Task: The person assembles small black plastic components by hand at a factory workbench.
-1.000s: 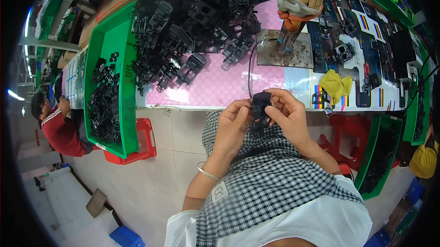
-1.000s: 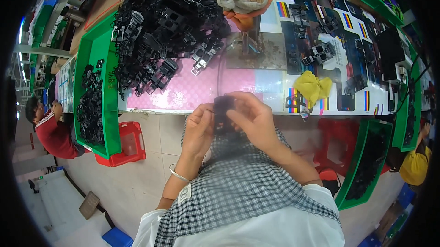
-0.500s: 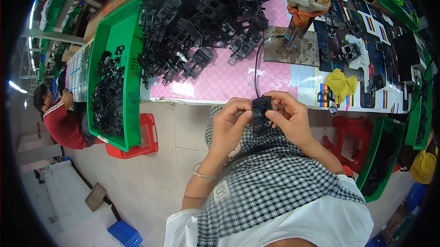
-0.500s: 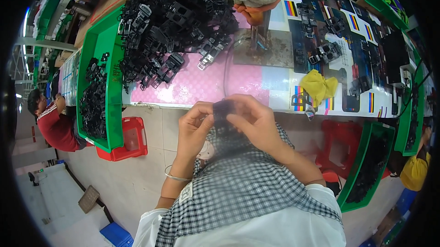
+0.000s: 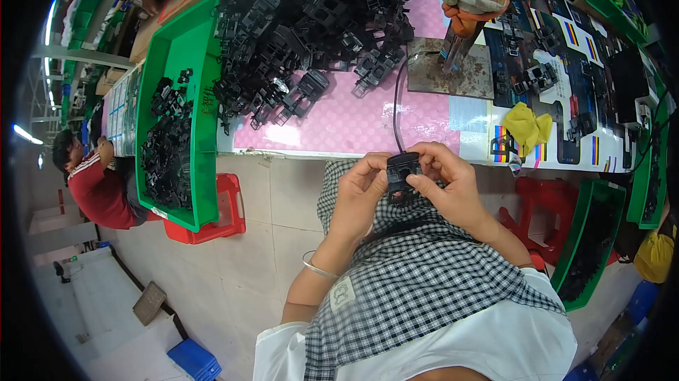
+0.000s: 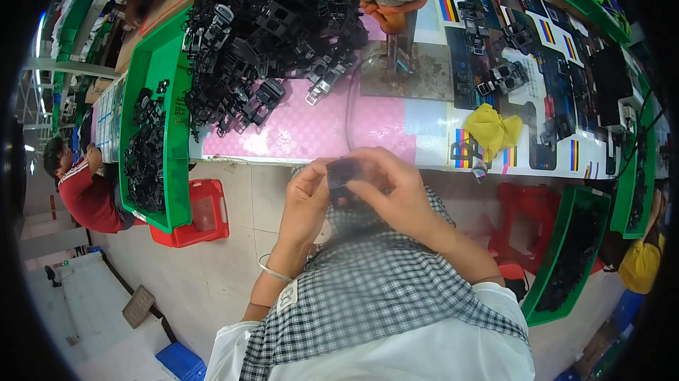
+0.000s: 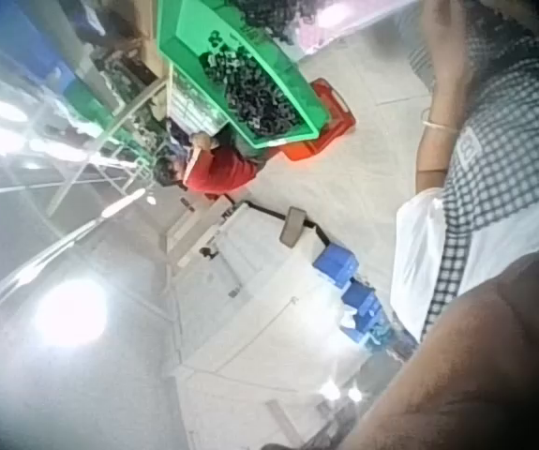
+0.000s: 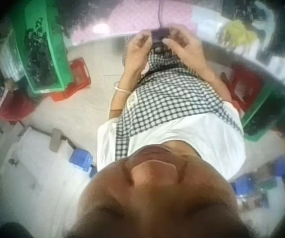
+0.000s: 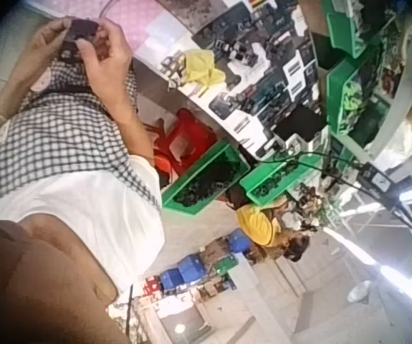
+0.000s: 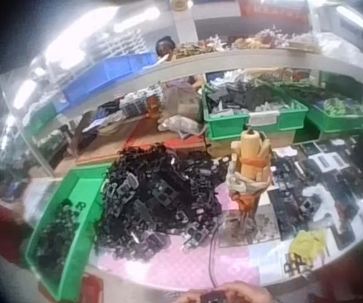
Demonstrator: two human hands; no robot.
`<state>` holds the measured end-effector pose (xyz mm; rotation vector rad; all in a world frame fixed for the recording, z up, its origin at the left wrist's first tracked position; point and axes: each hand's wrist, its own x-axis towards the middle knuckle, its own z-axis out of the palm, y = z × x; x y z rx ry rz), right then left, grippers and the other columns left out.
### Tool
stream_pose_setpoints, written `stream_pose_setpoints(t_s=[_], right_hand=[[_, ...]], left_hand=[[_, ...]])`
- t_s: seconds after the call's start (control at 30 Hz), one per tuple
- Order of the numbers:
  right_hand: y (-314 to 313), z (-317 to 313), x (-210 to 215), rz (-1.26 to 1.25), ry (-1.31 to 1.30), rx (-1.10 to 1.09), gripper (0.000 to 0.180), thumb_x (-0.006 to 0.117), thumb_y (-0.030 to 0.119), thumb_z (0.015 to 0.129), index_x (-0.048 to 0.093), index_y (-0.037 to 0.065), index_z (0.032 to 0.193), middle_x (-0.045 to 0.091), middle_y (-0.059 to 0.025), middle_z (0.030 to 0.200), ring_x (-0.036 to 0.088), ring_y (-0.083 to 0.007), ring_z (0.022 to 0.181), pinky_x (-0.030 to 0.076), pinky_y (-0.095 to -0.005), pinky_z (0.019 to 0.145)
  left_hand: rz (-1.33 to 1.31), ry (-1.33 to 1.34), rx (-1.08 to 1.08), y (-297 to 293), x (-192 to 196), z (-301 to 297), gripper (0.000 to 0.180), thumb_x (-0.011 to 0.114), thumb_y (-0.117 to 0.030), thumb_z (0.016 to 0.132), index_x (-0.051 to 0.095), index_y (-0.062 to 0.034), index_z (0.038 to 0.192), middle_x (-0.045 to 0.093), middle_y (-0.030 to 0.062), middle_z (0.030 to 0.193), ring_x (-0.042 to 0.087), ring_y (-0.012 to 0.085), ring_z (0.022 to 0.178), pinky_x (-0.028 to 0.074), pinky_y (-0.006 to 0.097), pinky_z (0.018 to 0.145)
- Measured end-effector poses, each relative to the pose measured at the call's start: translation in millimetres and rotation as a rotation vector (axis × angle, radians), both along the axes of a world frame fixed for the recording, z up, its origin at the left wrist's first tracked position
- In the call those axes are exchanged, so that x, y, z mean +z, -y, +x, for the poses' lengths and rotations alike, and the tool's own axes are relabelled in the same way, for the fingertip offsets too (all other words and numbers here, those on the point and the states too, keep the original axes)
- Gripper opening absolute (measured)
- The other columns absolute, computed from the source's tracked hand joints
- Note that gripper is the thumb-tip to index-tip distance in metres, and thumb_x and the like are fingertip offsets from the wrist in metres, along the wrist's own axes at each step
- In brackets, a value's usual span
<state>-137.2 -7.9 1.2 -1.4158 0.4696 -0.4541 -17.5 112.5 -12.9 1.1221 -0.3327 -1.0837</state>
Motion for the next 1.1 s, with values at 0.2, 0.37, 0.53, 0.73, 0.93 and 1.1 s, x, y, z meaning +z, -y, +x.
stream_pose_setpoints(t_s=[0.2, 0.37, 0.53, 0.73, 0.93, 1.1], right_hand=[[-2, -1, -3, -0.018, -0.008, -0.002, 0.034, 0.064, 0.001, 0.079, 0.054, 0.003, 0.112, 0.059, -0.0018, 0.087, 0.056, -0.0046, 0.069, 0.045, -0.0183, 0.060], [3, -1, -3, 0.003, -0.040, -0.013, 0.034, 0.064, 0.002, 0.079, 0.056, 0.004, 0.112, 0.057, -0.0011, 0.086, 0.055, -0.0046, 0.071, 0.044, -0.0191, 0.061], [4, 1, -2, 0.007, -0.054, 0.013, 0.034, 0.065, 0.002, 0.078, 0.056, 0.004, 0.111, 0.054, 0.0000, 0.083, 0.052, -0.0054, 0.071, 0.044, -0.0194, 0.062], [0, -2, -7, 0.109, -0.046, -0.043, 0.034, 0.061, -0.005, 0.080, 0.053, 0.000, 0.113, 0.050, 0.0004, 0.084, 0.050, -0.0048, 0.066, 0.041, -0.0171, 0.055], [0, -2, -8, 0.068, -0.049, -0.040, 0.036, 0.058, -0.005, 0.081, 0.050, -0.002, 0.116, 0.047, -0.0008, 0.084, 0.050, -0.0056, 0.066, 0.043, -0.0165, 0.050], [2, -1, -4, 0.089, -0.064, -0.068, 0.035, 0.057, -0.005, 0.081, 0.050, -0.003, 0.115, 0.047, -0.0012, 0.083, 0.050, -0.0058, 0.061, 0.044, -0.0167, 0.048]], left_hand=[[0.007, 0.072, 0.000, -3, 1, 1, 0.007, 0.053, -0.003, 0.089, 0.056, 0.0002, 0.095, 0.055, 0.0045, 0.103, 0.054, 0.0111, 0.092, 0.047, 0.024, 0.081], [-0.025, 0.141, -0.004, 2, -4, 1, 0.007, 0.054, -0.001, 0.089, 0.055, -0.0004, 0.095, 0.054, 0.0040, 0.102, 0.053, 0.0100, 0.089, 0.046, 0.021, 0.076], [-0.072, 0.262, -0.001, 0, -5, 8, 0.006, 0.055, -0.001, 0.088, 0.055, -0.0004, 0.094, 0.051, 0.0036, 0.102, 0.052, 0.0092, 0.087, 0.044, 0.020, 0.073], [-0.101, 0.263, -0.016, 2, -7, 0, 0.007, 0.052, -0.001, 0.089, 0.054, 0.0000, 0.096, 0.050, 0.0029, 0.102, 0.049, 0.0083, 0.092, 0.041, 0.021, 0.079], [0.078, 0.826, 0.257, -20, 10, 51, 0.018, 0.057, -0.002, 0.084, 0.057, -0.0017, 0.102, 0.055, 0.0088, 0.108, 0.054, 0.0164, 0.099, 0.045, 0.027, 0.082], [0.565, 1.627, 0.812, -89, 35, 130, 0.033, 0.067, 0.000, 0.071, 0.057, -0.0037, 0.102, 0.053, 0.0141, 0.111, 0.049, 0.0309, 0.107, 0.039, 0.040, 0.091]])
